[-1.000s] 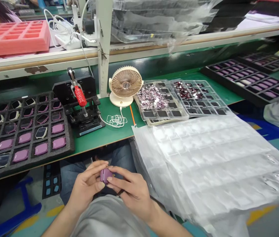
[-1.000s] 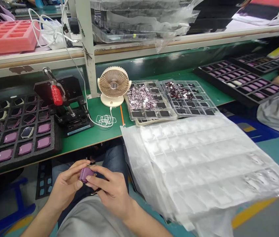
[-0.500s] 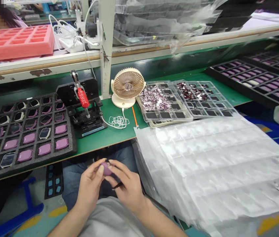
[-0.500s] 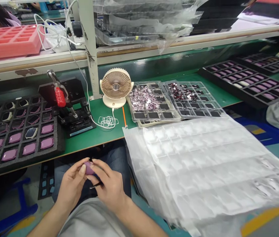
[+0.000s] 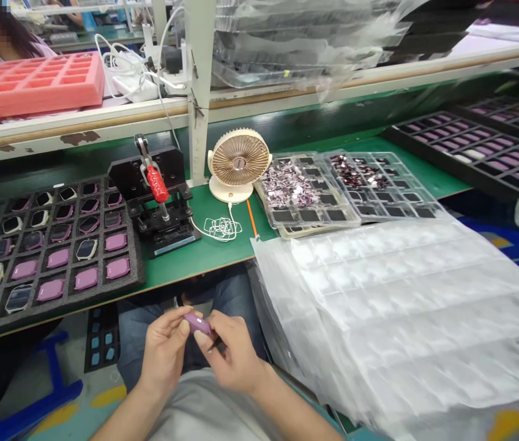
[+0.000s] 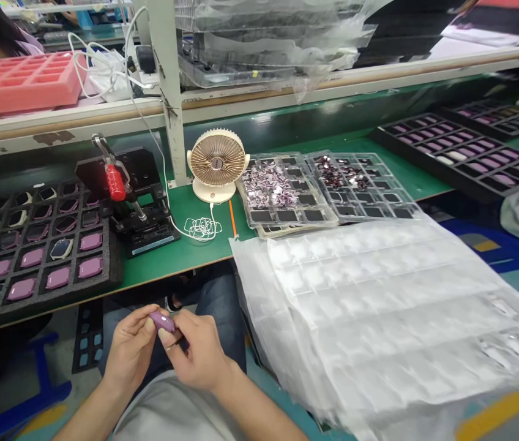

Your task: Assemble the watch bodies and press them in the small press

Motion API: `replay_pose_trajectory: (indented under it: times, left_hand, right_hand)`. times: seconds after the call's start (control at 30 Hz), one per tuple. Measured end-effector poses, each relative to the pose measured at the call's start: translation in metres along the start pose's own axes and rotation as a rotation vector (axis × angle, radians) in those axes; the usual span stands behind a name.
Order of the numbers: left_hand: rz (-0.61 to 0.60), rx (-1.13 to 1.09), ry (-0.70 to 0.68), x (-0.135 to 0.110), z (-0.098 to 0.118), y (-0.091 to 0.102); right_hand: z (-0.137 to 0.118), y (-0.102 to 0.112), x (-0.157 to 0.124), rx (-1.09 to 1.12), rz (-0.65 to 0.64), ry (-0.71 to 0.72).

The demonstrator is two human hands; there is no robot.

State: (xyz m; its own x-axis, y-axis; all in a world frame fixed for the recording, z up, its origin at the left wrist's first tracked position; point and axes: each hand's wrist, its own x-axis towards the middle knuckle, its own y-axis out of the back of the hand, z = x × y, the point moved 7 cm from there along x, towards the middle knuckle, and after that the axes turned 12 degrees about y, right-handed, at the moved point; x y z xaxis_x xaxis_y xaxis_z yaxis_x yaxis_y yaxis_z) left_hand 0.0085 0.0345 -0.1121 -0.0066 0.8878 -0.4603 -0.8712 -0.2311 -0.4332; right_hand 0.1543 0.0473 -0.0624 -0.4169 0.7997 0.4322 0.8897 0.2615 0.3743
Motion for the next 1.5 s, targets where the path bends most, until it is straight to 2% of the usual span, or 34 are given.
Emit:
replay_pose_trajectory:
  times: [0.07, 0.1, 0.2, 0.27, 0.33, 0.37, 0.43, 0.5, 0.57, 0.63, 0.7, 0.77, 0.83, 1.0, 1.13, 1.27, 1.33, 1.4, 1.43, 1.47, 1.5]
  left_hand:
    - [0.017, 0.232, -0.098, 0.0, 0.008, 0.0]
    - [0.022, 0.393, -0.201, -0.002, 0.016, -0.002]
    - [-0.011, 0.869, -0.642, -0.016, 0.039, -0.013]
    - [-0.043, 1.055, -0.857, -0.024, 0.047, -0.018]
    - [-0.03, 1.123, -0.952, -0.023, 0.055, -0.018]
    - [0.004, 1.137, -0.956, -0.017, 0.06, -0.017]
    - [0.093, 1.153, -0.92, 0.002, 0.072, -0.02]
    - [0.185, 1.171, -0.878, 0.028, 0.084, -0.027]
    - [0.251, 1.195, -0.862, 0.054, 0.094, -0.036]
    - [0.296, 1.225, -0.847, 0.076, 0.098, -0.042]
    - [0.303, 1.26, -0.828, 0.09, 0.096, -0.045]
    - [0.282, 1.295, -0.812, 0.096, 0.09, -0.045]
    - [0.253, 1.325, -0.801, 0.097, 0.084, -0.043]
    - [0.15, 1.37, -0.785, 0.096, 0.079, -0.046]
    - [0.067, 1.356, -0.784, 0.099, 0.08, -0.051]
    - [0.075, 1.283, -0.799, 0.098, 0.078, -0.054]
    - [0.108, 1.22, -0.822, 0.094, 0.079, -0.051]
    - [0.168, 1.135, -0.85, 0.087, 0.082, -0.044]
    - [0.206, 1.086, -0.862, 0.082, 0.085, -0.039]
    - [0.247, 1.037, -0.871, 0.078, 0.087, -0.033]
    - [0.287, 0.99, -0.878, 0.072, 0.089, -0.027]
  right_hand:
    - [0.01, 0.002, 0.003, 0.172, 0.048, -0.145]
    - [0.017, 0.002, 0.005, 0.285, 0.082, -0.233]
    - [0.035, -0.007, 0.006, 0.641, 0.127, -0.484]
    - [0.041, -0.02, 0.01, 0.781, 0.04, -0.593]
    - [0.045, -0.024, 0.019, 0.711, -0.056, -0.616]
    - [0.048, -0.019, 0.029, 0.587, -0.05, -0.584]
    - [0.045, 0.008, 0.06, 0.254, 0.093, -0.425]
    - [0.027, 0.042, 0.099, -0.023, 0.308, -0.193]
    - [0.003, 0.065, 0.141, -0.161, 0.413, 0.049]
    - [-0.021, 0.072, 0.182, -0.225, 0.364, 0.274]
    - [-0.037, 0.068, 0.213, -0.249, 0.233, 0.455]
    - [-0.043, 0.062, 0.231, -0.239, 0.124, 0.567]
    - [-0.042, 0.059, 0.237, -0.231, 0.082, 0.619]
    - [-0.033, 0.066, 0.224, -0.343, 0.111, 0.619]
    - [-0.047, 0.08, 0.228, -0.395, 0.201, 0.587]
    - [-0.075, 0.104, 0.251, -0.364, 0.444, 0.536]
    - [-0.077, 0.114, 0.25, -0.401, 0.611, 0.488]
    - [-0.061, 0.115, 0.234, -0.463, 0.707, 0.379]
    - [-0.045, 0.109, 0.223, -0.501, 0.68, 0.296]
    - [-0.025, 0.099, 0.212, -0.534, 0.603, 0.206]
    - [-0.003, 0.085, 0.201, -0.566, 0.465, 0.117]
